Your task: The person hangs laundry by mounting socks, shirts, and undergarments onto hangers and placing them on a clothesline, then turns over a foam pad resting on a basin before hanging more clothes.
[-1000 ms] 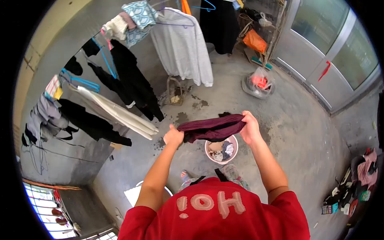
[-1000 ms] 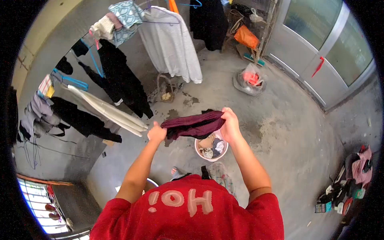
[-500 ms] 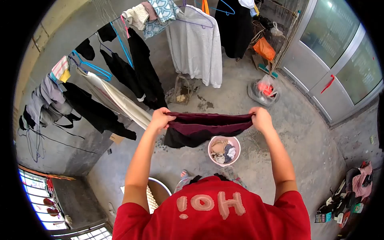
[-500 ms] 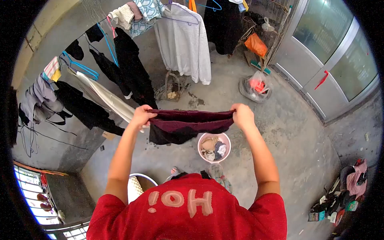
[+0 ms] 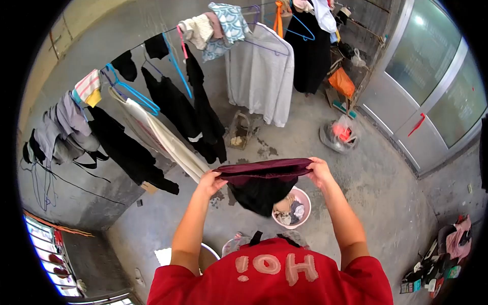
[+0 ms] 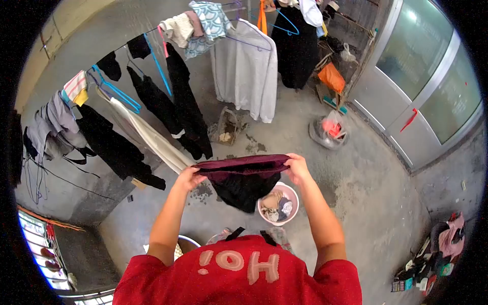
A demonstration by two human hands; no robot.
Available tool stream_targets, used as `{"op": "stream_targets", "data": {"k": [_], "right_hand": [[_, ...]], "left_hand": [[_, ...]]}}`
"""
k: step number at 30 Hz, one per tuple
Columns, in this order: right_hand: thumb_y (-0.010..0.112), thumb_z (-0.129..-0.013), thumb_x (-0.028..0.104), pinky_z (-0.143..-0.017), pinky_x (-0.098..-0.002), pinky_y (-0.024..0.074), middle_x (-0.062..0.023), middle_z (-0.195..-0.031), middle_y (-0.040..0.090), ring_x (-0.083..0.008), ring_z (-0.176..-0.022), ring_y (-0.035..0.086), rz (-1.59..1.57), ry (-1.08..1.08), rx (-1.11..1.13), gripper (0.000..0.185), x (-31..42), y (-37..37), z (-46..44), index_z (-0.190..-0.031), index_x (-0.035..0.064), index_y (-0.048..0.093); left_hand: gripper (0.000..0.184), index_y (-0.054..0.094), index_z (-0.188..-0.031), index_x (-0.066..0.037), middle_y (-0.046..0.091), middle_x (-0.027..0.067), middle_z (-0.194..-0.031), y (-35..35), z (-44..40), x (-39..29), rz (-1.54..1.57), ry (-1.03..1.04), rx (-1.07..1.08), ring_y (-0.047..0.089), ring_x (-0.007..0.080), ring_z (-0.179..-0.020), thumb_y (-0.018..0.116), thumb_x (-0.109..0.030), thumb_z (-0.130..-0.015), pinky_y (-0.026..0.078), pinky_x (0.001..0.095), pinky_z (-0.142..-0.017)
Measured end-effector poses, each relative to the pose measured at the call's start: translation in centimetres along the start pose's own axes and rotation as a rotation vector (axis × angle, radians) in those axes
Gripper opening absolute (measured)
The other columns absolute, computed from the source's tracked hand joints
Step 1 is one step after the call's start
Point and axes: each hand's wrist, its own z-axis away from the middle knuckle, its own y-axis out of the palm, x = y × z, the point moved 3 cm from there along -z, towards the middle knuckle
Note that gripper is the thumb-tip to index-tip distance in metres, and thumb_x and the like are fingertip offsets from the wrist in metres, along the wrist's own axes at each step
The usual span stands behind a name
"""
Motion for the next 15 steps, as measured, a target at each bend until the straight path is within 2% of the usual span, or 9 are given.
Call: {"op": "stream_targets", "data": {"k": [3, 5, 7, 8, 9, 11, 12, 13, 15], "right_hand": [[0.041, -0.069, -0.01, -0.072, -0.0366, 0.0513, -0.0147, -0.087, 0.06, -0.0259, -0.079, 0.06, -0.147, 0.029, 0.072, 0.028, -0.9, 4.6, -0.3, -0.094, -0.0055, 0.055], [0.041, -0.069, -0.01, -0.073, -0.0374, 0.0512, -0.0146, -0.087, 0.06, -0.0257, -0.079, 0.059, -0.178, 0.029, 0.094, 0.029, -1.7, 6.5, -1.1, -0.095, -0.0063, 0.054], [0.042, -0.067, -0.008, -0.073, -0.035, 0.0495, -0.0146, -0.089, 0.061, -0.025, -0.078, 0.059, -0.231, -0.002, -0.029, 0.029, -2.5, 7.4, -2.2, -0.093, -0.0045, 0.055], [0.043, -0.066, -0.006, -0.064, -0.0323, 0.0476, -0.0112, -0.081, 0.061, -0.0215, -0.071, 0.058, -0.178, -0.048, -0.101, 0.027, -3.1, 7.9, -2.6, -0.089, -0.0038, 0.058], [0.043, -0.066, -0.006, -0.064, -0.0323, 0.0476, -0.0112, -0.081, 0.061, -0.0215, -0.071, 0.058, -0.179, -0.054, -0.096, 0.027, -4.0, 8.8, -3.4, -0.089, -0.0038, 0.058], [0.046, -0.067, -0.002, -0.057, -0.0307, 0.0444, -0.0077, -0.071, 0.06, -0.0185, -0.064, 0.055, 0.39, -0.156, -0.272, 0.021, -5.2, 9.8, -4.6, -0.081, -0.0023, 0.061], [0.053, -0.067, 0.002, -0.056, -0.0316, 0.0431, -0.0098, -0.069, 0.062, -0.018, -0.06, 0.054, 0.506, -0.119, -0.247, 0.026, -5.5, 11.3, -4.4, -0.09, -0.0022, 0.064], [0.053, -0.068, 0.005, -0.061, -0.0352, 0.0468, -0.0125, -0.07, 0.064, -0.0242, -0.064, 0.059, 0.741, -0.165, -0.172, 0.024, -5.6, 13.2, -4.5, -0.088, -0.0007, 0.066], [0.054, -0.068, 0.007, -0.069, -0.0389, 0.049, -0.0161, -0.072, 0.064, -0.033, -0.07, 0.061, 1.21, -0.295, 0.054, 0.021, -5.2, 18.8, -4.3, -0.084, 0.0014, 0.067]], "left_hand": [[0.025, 0.053, -0.105, 0.001, 0.061, 0.0152, -0.103, -0.7, 0.1, -1.7, 0.391, -0.079, -0.022, 0.062, 0.0275, -0.087, 0.044, 0.001, -0.082, 0.051, 0.0455, -0.079], [0.024, 0.053, -0.106, 0.002, 0.06, 0.0158, -0.102, -0.8, 1.7, -3.2, 0.361, -0.026, 0.083, 0.062, 0.0277, -0.086, 0.046, 0.0, -0.082, 0.053, 0.0403, -0.075], [0.017, 0.053, -0.096, 0.003, 0.06, 0.0131, -0.095, -1.5, 3.0, -4.9, -0.105, 0.046, 0.187, 0.063, 0.0268, -0.083, 0.055, -0.004, -0.08, 0.054, 0.0415, -0.074], [0.019, 0.053, -0.083, 0.0, 0.059, 0.0075, -0.079, -2.2, 4.2, -5.7, -0.465, 0.258, -0.112, 0.061, 0.0193, -0.073, 0.066, -0.01, -0.074, 0.053, 0.0344, -0.065], [0.027, 0.051, -0.076, -0.002, 0.055, 0.0035, -0.07, -2.5, 5.5, -7.1, -0.877, 0.393, -0.123, 0.056, 0.0133, -0.067, 0.073, -0.015, -0.07, 0.048, 0.0288, -0.058], [0.03, 0.055, -0.082, 0.0, 0.056, 0.0031, -0.073, -2.7, 6.7, -8.9, -1.248, 0.358, -0.031, 0.052, 0.0107, -0.064, 0.074, -0.02, -0.071, 0.043, 0.0272, -0.053], [0.03, 0.059, -0.09, 0.0, 0.06, 0.0045, -0.078, -2.3, 7.8, -9.3, -0.962, 0.244, 0.069, 0.056, 0.0121, -0.067, 0.071, -0.024, -0.077, 0.047, 0.0285, -0.059], [0.03, 0.059, -0.09, 0.0, 0.06, 0.0045, -0.078, -1.9, 8.1, -9.7, -0.96, 0.251, 0.067, 0.056, 0.0121, -0.067, 0.071, -0.024, -0.077, 0.047, 0.0285, -0.059], [0.028, 0.061, -0.097, -0.001, 0.063, 0.0062, -0.085, -1.3, 8.2, -10.7, -0.129, 0.188, 0.182, 0.06, 0.0142, -0.072, 0.066, -0.023, -0.082, 0.05, 0.0295, -0.068]]}}
